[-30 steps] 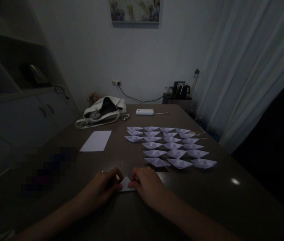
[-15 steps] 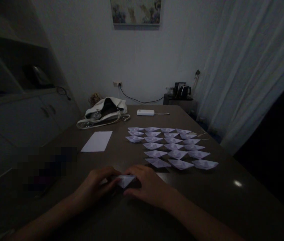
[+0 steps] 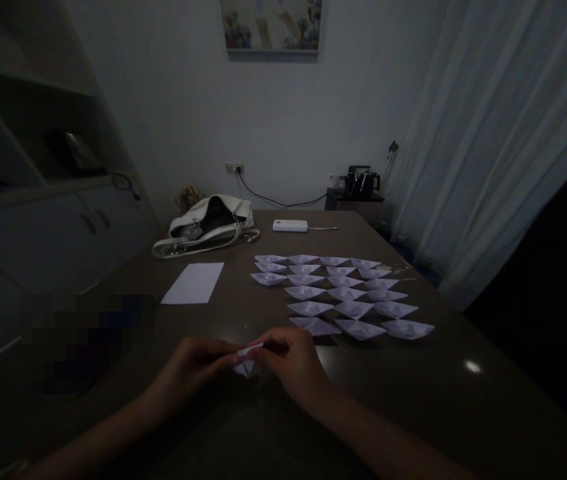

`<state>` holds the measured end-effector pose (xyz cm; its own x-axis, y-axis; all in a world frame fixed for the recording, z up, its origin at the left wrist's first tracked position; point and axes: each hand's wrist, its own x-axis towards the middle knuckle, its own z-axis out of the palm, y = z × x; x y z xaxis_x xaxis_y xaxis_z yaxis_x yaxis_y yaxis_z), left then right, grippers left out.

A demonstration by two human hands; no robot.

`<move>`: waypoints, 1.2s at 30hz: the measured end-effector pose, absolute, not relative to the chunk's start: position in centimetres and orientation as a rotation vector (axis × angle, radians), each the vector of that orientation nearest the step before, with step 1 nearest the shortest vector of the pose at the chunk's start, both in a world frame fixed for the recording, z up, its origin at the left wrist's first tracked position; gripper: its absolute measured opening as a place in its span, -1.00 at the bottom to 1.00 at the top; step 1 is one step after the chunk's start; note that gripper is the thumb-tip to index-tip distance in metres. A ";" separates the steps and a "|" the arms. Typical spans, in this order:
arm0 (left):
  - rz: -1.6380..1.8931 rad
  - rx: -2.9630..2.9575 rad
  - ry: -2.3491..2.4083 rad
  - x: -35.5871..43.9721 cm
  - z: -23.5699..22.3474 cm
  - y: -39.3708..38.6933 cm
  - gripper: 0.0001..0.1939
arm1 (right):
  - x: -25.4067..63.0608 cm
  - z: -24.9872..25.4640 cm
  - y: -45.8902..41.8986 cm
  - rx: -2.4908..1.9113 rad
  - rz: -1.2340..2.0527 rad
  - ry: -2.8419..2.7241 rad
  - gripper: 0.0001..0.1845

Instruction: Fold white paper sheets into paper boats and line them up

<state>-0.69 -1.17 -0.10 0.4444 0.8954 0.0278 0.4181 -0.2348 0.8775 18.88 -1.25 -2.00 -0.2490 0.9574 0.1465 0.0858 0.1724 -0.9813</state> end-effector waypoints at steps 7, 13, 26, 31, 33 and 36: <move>0.741 1.546 1.078 -0.2 -0.5 -1.5 -0.70 | 18.4 -1.7 -1.6 -1.080 1.182 -1.512 -0.76; 0.752 1.452 1.089 0.3 -0.2 -1.7 -0.64 | 18.2 -1.7 -1.6 -1.073 1.173 -1.535 -0.74; 0.516 1.437 0.853 0.3 -1.3 -2.0 -0.45 | 18.4 -1.1 -2.0 -1.063 1.097 -1.659 -0.89; 0.570 1.600 0.953 0.2 -1.2 -2.4 -0.47 | 18.1 -1.2 -2.1 -1.044 1.186 -1.590 -0.75; 0.560 1.617 0.945 0.1 -0.9 -2.4 -0.49 | 18.2 -1.0 -2.2 -1.074 1.127 -1.597 -0.75; 0.526 1.586 0.866 0.0 -0.7 -2.4 -0.50 | 18.4 -0.7 -2.2 -1.092 1.028 -1.597 -0.75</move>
